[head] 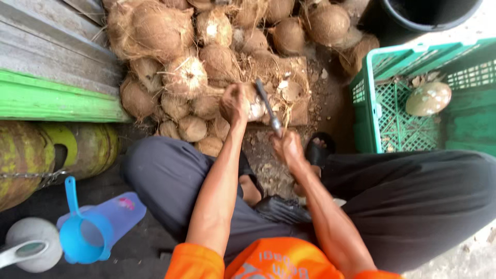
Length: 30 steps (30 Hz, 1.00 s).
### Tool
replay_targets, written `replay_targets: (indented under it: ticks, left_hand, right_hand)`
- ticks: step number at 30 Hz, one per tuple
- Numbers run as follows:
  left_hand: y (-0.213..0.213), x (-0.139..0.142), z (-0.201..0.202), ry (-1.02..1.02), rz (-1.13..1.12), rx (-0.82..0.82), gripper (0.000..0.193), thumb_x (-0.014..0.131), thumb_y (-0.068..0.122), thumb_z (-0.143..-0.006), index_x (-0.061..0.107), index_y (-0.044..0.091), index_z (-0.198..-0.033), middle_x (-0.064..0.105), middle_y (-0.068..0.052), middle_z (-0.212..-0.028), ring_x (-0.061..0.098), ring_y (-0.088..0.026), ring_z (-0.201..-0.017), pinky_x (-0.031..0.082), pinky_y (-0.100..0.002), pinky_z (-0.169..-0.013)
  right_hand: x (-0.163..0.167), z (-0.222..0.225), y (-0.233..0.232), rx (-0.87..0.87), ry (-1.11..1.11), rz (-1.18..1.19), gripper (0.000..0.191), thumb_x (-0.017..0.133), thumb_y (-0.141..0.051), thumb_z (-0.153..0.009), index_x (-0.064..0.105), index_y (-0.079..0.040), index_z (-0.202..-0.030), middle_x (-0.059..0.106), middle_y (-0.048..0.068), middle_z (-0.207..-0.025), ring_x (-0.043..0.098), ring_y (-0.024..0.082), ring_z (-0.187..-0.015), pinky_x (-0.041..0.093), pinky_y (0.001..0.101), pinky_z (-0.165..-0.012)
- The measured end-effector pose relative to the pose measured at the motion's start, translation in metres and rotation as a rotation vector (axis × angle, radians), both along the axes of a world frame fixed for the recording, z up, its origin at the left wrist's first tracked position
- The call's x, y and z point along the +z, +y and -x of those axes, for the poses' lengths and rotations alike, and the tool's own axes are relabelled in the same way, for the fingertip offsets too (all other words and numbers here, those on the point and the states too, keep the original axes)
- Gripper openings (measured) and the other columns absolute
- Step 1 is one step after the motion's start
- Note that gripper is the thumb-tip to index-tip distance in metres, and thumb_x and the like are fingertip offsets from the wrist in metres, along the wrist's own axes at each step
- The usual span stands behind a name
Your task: The person sits on the ground and husks coconuts one at a time, holding each coconut against a wooden block and striking the fibrous husk with a cleaver to strip it off, then sets the husked coconut aside and reaches for the next one from the pile.
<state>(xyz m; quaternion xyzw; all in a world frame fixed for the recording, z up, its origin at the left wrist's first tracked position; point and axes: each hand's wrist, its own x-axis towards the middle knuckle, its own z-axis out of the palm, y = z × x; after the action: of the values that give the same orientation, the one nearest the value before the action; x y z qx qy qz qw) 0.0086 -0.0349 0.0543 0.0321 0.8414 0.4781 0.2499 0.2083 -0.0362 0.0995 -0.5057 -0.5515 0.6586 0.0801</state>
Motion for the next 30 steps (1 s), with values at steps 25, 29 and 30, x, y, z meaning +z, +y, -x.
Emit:
replay_targets:
  ticks: [25, 29, 30]
  left_hand:
    - [0.002, 0.002, -0.002, 0.26, 0.118, -0.059, 0.042, 0.061, 0.058, -0.088, 0.077, 0.018, -0.089, 0.078, -0.002, -0.086, 0.072, -0.026, -0.081, 0.053, -0.043, -0.073]
    - [-0.01, 0.006, -0.001, 0.172, 0.128, 0.034, 0.047, 0.058, 0.062, -0.09, 0.076, 0.019, -0.093, 0.077, -0.004, -0.097, 0.07, -0.026, -0.091, 0.052, -0.048, -0.079]
    - [-0.013, 0.006, -0.002, 0.131, 0.136, 0.057, 0.049, 0.058, 0.064, -0.09, 0.075, 0.018, -0.095, 0.076, -0.005, -0.101, 0.069, -0.026, -0.095, 0.052, -0.049, -0.08]
  right_hand:
    - [-0.023, 0.008, -0.015, -0.13, 0.087, 0.209, 0.038, 0.069, -0.022, -0.092, 0.052, -0.006, -0.062, 0.051, 0.003, -0.05, 0.048, 0.015, -0.039, 0.039, 0.0361, -0.038]
    - [-0.033, 0.01, -0.015, -0.025, 0.008, -0.023, 0.037, 0.069, -0.026, -0.094, 0.052, -0.007, -0.066, 0.051, 0.004, -0.055, 0.046, 0.015, -0.046, 0.037, 0.0376, -0.043]
    - [-0.033, 0.01, -0.015, 0.024, -0.049, -0.126, 0.038, 0.068, -0.027, -0.094, 0.054, -0.006, -0.067, 0.052, 0.006, -0.056, 0.046, 0.016, -0.049, 0.037, 0.0387, -0.045]
